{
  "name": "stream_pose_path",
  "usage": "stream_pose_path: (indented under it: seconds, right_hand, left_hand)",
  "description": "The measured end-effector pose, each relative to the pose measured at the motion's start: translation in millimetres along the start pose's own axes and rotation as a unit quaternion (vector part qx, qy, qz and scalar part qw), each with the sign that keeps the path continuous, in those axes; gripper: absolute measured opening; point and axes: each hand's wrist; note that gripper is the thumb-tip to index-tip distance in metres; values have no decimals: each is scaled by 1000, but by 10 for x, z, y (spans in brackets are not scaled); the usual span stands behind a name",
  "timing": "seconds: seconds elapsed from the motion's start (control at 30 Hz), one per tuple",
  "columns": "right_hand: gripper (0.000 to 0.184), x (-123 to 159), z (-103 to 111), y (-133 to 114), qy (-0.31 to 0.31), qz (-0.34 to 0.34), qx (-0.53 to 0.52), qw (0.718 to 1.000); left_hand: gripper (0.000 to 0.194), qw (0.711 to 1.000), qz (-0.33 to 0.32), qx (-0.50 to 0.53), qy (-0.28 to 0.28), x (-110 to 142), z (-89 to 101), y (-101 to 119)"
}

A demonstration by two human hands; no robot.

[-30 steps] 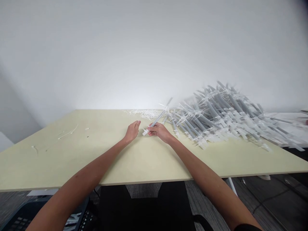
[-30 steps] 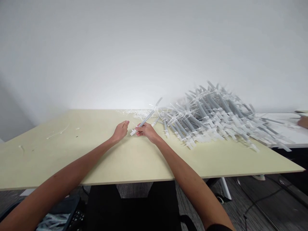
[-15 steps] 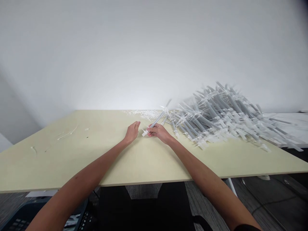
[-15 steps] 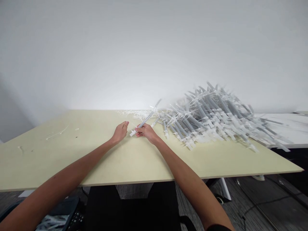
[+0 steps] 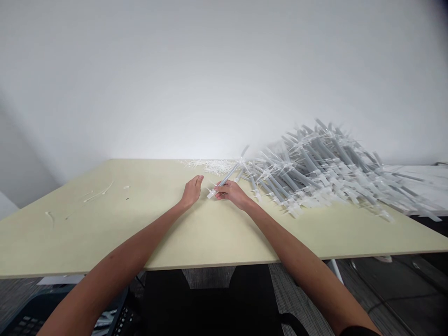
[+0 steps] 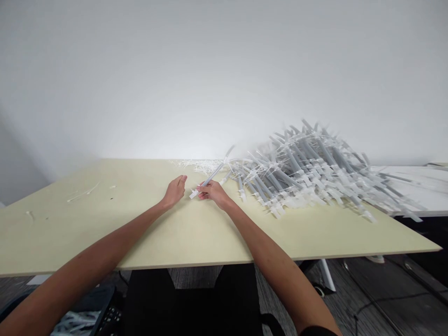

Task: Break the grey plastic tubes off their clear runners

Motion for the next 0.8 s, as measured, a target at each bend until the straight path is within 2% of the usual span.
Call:
stream_pose_path:
  seconds: [0.8]
  right_hand:
    - [30, 26, -33, -42, 4, -17, 8, 1000]
  left_hand:
    - [37, 1000, 4, 3, -11, -1, 9, 14]
Point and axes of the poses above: each hand's wrist, its own x-axis away from the middle knuckle, its own z-axis out of the back of the hand, y = z × x, and after that the axes turned 9 degrees about x, right-handed
